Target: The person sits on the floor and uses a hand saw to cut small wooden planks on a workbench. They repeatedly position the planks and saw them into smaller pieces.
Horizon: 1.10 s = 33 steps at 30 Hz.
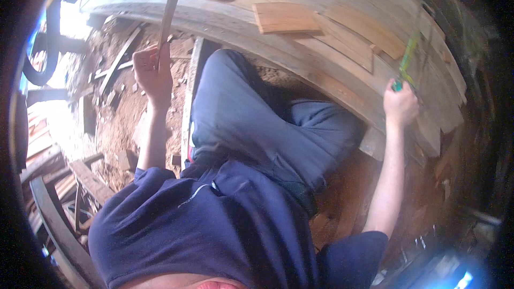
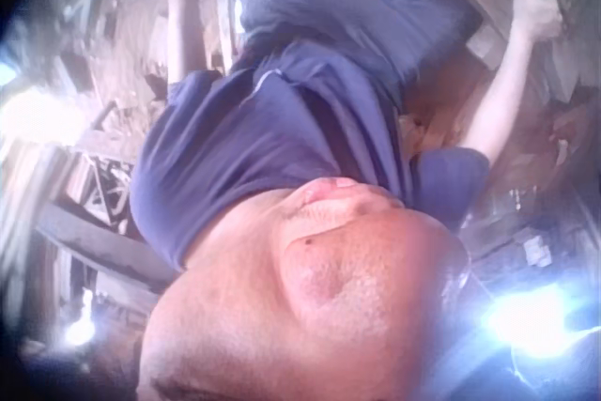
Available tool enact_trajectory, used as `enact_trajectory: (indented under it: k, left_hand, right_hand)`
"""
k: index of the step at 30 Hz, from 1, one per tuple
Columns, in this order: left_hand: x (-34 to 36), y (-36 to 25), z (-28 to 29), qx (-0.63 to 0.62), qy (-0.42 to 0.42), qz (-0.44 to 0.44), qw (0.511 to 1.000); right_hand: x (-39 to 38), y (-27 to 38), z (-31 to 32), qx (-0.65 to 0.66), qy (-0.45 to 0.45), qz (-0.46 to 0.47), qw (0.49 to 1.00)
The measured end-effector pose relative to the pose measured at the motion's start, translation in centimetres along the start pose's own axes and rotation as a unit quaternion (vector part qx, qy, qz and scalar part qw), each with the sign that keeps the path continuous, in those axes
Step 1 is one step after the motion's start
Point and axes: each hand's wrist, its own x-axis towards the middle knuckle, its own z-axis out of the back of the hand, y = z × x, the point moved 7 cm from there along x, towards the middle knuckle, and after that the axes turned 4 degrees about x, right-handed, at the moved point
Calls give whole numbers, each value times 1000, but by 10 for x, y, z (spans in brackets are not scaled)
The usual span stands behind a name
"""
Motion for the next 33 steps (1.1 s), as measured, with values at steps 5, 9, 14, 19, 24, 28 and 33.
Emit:
enact_trajectory:
  k: [5,9,14,19,24,28,33]
  left_hand:
    - [-13,-107,-84,4,227,-129,965]
    - [-36,-176,-163,19,281,-378,882]
    - [-79,-188,-238,139,343,-455,810]
    - [-101,-186,-267,153,363,-442,806]
    - [-102,-190,-276,181,332,-460,803]
    - [-102,-194,-291,136,378,-421,813]
    - [-112,-204,-307,104,350,-450,815]
  right_hand:
    - [0,0,4,17,0,-8,1000]
    - [-1,1,4,30,5,-6,1000]
    - [0,0,4,37,11,-21,999]
    - [0,-3,2,48,15,-31,998]
    - [0,-4,1,55,25,-38,997]
    - [0,-4,2,52,35,-43,997]
    - [-1,-2,5,58,22,-42,997]
